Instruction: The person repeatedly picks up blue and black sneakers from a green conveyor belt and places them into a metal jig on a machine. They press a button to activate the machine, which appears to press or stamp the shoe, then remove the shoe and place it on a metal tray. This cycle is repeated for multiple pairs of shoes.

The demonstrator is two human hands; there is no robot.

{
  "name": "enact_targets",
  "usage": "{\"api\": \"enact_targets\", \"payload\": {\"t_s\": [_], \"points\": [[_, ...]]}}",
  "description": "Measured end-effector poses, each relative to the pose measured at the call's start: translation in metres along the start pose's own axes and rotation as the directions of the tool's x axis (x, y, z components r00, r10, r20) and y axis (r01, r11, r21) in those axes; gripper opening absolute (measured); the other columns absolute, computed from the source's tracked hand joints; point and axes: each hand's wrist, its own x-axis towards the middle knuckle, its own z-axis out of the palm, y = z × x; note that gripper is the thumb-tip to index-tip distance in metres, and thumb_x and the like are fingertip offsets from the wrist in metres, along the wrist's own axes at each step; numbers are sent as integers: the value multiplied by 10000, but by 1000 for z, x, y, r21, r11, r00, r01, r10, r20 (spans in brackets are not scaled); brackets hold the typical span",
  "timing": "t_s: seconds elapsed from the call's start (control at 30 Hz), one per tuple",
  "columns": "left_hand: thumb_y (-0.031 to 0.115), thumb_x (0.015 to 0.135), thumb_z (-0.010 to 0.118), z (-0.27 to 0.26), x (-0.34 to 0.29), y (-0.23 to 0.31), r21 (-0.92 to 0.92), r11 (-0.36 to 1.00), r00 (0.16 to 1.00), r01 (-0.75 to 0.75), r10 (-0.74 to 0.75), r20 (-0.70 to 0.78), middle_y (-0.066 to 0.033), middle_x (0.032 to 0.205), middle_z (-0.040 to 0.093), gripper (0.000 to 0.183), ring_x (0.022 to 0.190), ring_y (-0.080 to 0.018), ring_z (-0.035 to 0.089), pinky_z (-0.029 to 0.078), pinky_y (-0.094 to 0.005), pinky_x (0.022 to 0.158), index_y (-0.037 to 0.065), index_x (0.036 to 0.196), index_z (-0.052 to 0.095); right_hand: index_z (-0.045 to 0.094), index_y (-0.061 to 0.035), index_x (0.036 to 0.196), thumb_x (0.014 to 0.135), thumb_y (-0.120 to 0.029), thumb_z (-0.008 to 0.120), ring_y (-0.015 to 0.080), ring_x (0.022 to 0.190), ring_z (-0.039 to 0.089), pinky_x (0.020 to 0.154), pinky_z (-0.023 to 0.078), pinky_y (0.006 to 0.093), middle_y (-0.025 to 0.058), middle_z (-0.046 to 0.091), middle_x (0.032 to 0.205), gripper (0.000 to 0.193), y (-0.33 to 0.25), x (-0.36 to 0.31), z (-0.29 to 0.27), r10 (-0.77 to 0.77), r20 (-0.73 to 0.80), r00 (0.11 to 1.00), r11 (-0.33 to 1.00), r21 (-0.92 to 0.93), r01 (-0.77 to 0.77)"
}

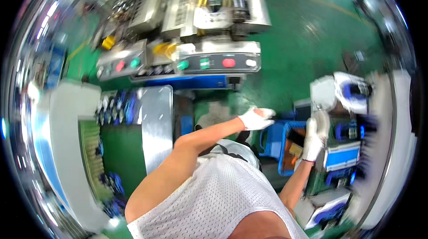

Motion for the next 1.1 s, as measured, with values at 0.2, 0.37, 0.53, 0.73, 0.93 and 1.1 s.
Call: {"api": "enact_targets", "payload": {"t_s": [0.2,0.37,0.53,0.73,0.93,1.1], "points": [[350,884,558,-86,-379,-173,-291,410,197,865,-809,-554,-215,1067,702,339,1010,-400,675,522,-510,877,55,964,705,497,8,1413,922,-142,704,318,1243,627,1040,500,396,231,613,1371,554,2,-49,221,159,868,470,847,-364,386],[363,900,635,-38,-638,-180,-828,11,-668,561,-585,-461,-200,1217,676,406,1158,-384,636,491,-524,988,83,1193,659,488,10,1425,923,-182,708,318,1269,606,1053,484,405,228,620,1358,581,-4,-95,338,287,938,192,641,-337,690],[380,853,710,72,-761,-155,-945,-147,-889,291,-408,-210,-195,1429,536,681,1364,-390,467,354,-648,1082,81,1427,499,495,11,1419,892,-216,735,299,1242,625,1022,503,381,239,623,1347,622,-23,-164,416,384,923,33,577,-268,772],[518,889,664,115,-864,-149,-963,-264,-981,-48,-169,95,-228,1565,338,889,1405,-419,396,315,-742,1050,91,1561,270,545,31,1372,889,-244,723,302,1238,630,1025,505,388,226,644,1316,584,-31,-199,476,551,834,11,414,-285,864],[425,928,659,125,-987,-180,-968,-55,-970,243,-42,-241,-251,1343,544,635,1249,-443,516,451,-510,1009,77,1426,474,620,-22,1307,856,-335,726,283,1141,680,988,519,396,168,718,1182,559,-66,-255,510,596,803,10,247,-196,949],[327,966,634,138,-992,-185,-958,-78,-961,275,-5,-275,-151,1210,633,324,1139,-376,604,487,-502,940,104,1200,629,570,-33,1355,890,-374,683,323,1181,651,1016,492,413,185,692,1236,587,-56,-283,544,578,813,-73,207,-59,977]]}}
